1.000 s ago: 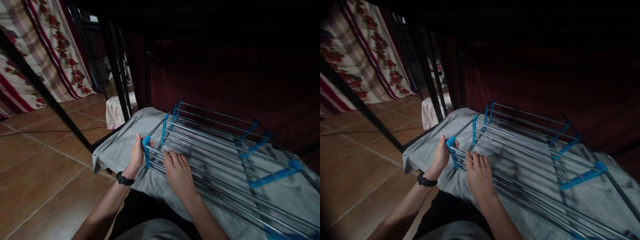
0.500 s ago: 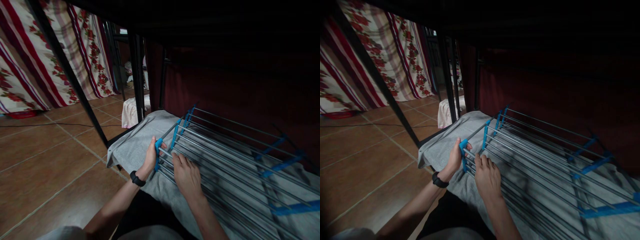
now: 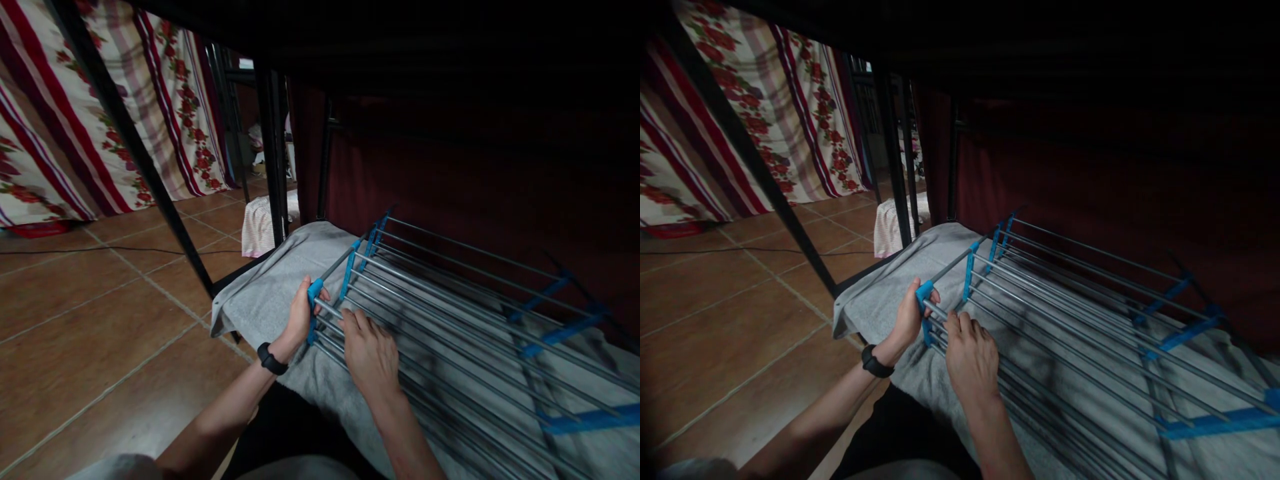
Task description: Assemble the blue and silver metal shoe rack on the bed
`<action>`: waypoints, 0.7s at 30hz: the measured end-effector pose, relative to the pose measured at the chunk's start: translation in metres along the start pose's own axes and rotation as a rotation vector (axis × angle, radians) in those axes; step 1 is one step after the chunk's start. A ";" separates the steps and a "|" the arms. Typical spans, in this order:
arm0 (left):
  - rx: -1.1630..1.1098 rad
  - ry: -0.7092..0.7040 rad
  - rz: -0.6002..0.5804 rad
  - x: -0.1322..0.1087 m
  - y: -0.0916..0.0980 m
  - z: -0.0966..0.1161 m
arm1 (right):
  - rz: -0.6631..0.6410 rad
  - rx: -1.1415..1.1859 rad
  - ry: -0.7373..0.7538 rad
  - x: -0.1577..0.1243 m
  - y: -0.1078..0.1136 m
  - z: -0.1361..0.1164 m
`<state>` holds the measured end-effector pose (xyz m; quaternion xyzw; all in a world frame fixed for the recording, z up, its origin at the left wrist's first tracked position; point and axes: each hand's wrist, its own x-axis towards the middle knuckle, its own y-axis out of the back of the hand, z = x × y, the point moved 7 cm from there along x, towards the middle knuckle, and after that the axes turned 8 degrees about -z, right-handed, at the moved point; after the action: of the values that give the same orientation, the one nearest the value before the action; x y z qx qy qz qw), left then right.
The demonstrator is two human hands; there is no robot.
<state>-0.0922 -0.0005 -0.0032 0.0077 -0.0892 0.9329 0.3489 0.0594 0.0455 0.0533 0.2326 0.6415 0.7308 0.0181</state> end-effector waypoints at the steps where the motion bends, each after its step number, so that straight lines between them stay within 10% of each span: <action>1: -0.004 -0.003 -0.007 0.000 0.000 -0.001 | -0.001 0.001 0.000 0.000 0.000 0.000; 21: -0.062 -0.012 -0.057 0.000 -0.004 0.000 | 0.006 -0.020 0.018 0.002 0.004 -0.001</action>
<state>-0.0897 0.0021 -0.0023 0.0052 -0.1198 0.9194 0.3747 0.0588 0.0445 0.0579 0.2277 0.6337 0.7392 0.0126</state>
